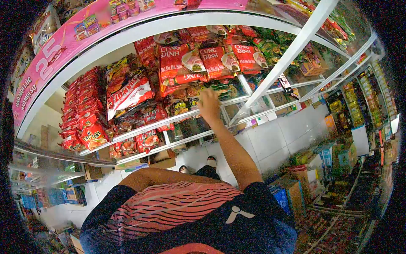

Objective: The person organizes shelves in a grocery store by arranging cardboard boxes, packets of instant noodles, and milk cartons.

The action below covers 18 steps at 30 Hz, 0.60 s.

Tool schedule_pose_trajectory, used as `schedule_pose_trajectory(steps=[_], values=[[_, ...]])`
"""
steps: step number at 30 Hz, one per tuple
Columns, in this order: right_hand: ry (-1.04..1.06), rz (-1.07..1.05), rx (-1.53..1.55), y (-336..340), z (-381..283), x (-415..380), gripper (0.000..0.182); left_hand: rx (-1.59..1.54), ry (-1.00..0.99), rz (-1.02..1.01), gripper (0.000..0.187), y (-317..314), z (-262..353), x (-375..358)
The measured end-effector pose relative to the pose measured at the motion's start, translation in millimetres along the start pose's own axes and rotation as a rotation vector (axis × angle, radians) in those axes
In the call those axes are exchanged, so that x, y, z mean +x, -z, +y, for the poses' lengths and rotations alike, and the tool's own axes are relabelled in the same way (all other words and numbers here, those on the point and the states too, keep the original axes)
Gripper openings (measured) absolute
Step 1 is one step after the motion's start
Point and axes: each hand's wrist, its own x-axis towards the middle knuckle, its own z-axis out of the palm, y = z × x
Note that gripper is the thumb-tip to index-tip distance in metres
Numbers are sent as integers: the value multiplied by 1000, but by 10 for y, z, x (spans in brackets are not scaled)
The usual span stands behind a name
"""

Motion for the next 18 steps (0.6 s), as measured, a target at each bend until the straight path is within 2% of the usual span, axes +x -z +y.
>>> schedule_pose_trajectory(steps=[2, 3, 6, 7, 8, 9, 10, 12, 13, 14, 15, 16, 17, 18], values=[[145, -240, 181, 69, -84, -57, 30, 7, 6, 16, 19, -13, -24, -38], [182, -267, 263, 140, -16, -40, 33, 15, 4, 28, 18, -13, -39, -61], [300, -57, 203, 396, 410, 103, 26, 47, 13, 102, 18, 8, -103, -175], [266, -92, 99, 473, 648, 205, 25, 57, 19, 181, 18, 52, -107, -282], [148, 41, 170, 416, 985, 232, 25, 77, 35, 268, 18, 102, -127, -409], [-21, 109, -6, 393, 1187, 226, 24, 125, 69, 447, 18, 158, -151, -616], [-88, 151, -31, 404, 1170, 269, 23, 168, 120, 666, 18, 238, -152, -866], [-225, 133, 37, 219, 960, 265, 21, 321, 261, 1181, 17, 436, 43, -1576], [42, 78, -4, 74, 828, 256, 18, 336, 334, 1380, 14, 509, 55, -1874], [181, 204, 126, -218, 650, 140, 16, 264, 529, 1518, 15, 570, 204, -2179], [1, 53, 265, -252, 36, 79, 19, 352, 596, 1627, 19, 580, 211, -2435], [-50, -218, 185, -223, -508, 66, 24, 449, 665, 1738, 24, 560, 191, -2657], [45, -80, 370, -434, -822, -115, 28, 538, 741, 1725, 29, 489, 166, -2814], [159, -173, 414, -297, -1259, -154, 31, 626, 820, 1705, 34, 388, 144, -2937]])
